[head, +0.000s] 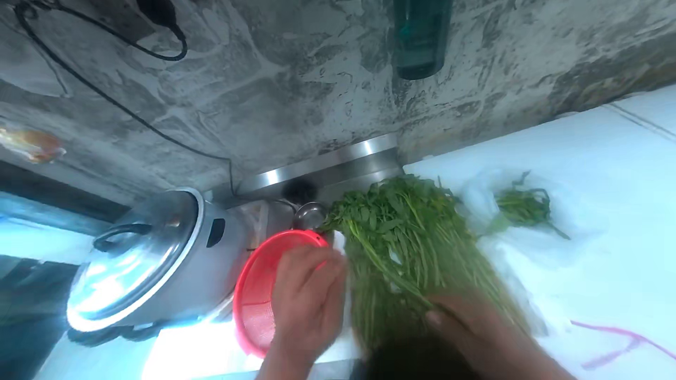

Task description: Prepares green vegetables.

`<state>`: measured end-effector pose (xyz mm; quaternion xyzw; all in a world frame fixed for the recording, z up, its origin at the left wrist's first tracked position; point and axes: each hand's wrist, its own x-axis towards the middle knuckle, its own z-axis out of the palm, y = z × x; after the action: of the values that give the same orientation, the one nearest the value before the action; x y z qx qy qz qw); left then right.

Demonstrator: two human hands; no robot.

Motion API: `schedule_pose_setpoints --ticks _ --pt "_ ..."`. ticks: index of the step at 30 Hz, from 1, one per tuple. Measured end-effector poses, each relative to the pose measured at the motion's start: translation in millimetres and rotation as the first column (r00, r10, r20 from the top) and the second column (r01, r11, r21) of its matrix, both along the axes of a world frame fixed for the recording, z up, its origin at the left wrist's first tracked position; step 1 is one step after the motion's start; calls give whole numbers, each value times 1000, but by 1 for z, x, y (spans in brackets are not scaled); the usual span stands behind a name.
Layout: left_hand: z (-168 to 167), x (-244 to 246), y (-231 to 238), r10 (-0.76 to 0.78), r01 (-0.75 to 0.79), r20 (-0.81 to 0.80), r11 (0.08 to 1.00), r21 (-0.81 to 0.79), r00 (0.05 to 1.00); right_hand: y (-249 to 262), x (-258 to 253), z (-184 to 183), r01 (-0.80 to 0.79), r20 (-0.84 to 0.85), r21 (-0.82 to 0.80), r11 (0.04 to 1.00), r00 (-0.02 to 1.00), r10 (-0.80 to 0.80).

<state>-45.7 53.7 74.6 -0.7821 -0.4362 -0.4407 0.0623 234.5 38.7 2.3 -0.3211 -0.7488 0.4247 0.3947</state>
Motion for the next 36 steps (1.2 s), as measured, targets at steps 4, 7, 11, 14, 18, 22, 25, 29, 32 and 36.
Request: schedule_pose_setpoints --ticks 4,7,11,14,18,22,25,29,32,36 --pt "-4 -10 10 -108 61 -218 976 -211 970 -8 2 -4 -12 121 115 993 993 -2" --pt "-17 -21 13 -280 179 -203 895 -409 938 -10 6 -13 18 210 184 983 976 -57" --pt "-21 -31 11 -438 278 -144 757 -591 887 -10 11 -20 80 258 198 977 957 -131" --pt "-24 -33 7 -479 311 -102 703 -640 872 -9 13 -21 83 263 187 979 956 -132" --pt "-31 -27 3 -433 243 -193 763 -599 880 -8 10 -21 92 264 186 978 954 -140" --pt "-50 -9 -5 -155 34 -268 913 -406 951 -10 1 -17 77 308 153 985 944 -121" --pt "-63 15 -5 147 -189 -134 901 -391 980 -14 -13 -15 113 285 175 978 945 -160" --pt "-71 5 17 474 -183 198 641 -746 858 -15 -15 -15 132 298 208 969 935 -191" --pt "-66 -11 19 398 12 416 711 -703 818 -15 -8 -17 142 314 91 986 935 -164" --pt "-53 -11 2 -66 141 159 838 -527 985 -11 -2 -11 61 271 -232 971 963 4"
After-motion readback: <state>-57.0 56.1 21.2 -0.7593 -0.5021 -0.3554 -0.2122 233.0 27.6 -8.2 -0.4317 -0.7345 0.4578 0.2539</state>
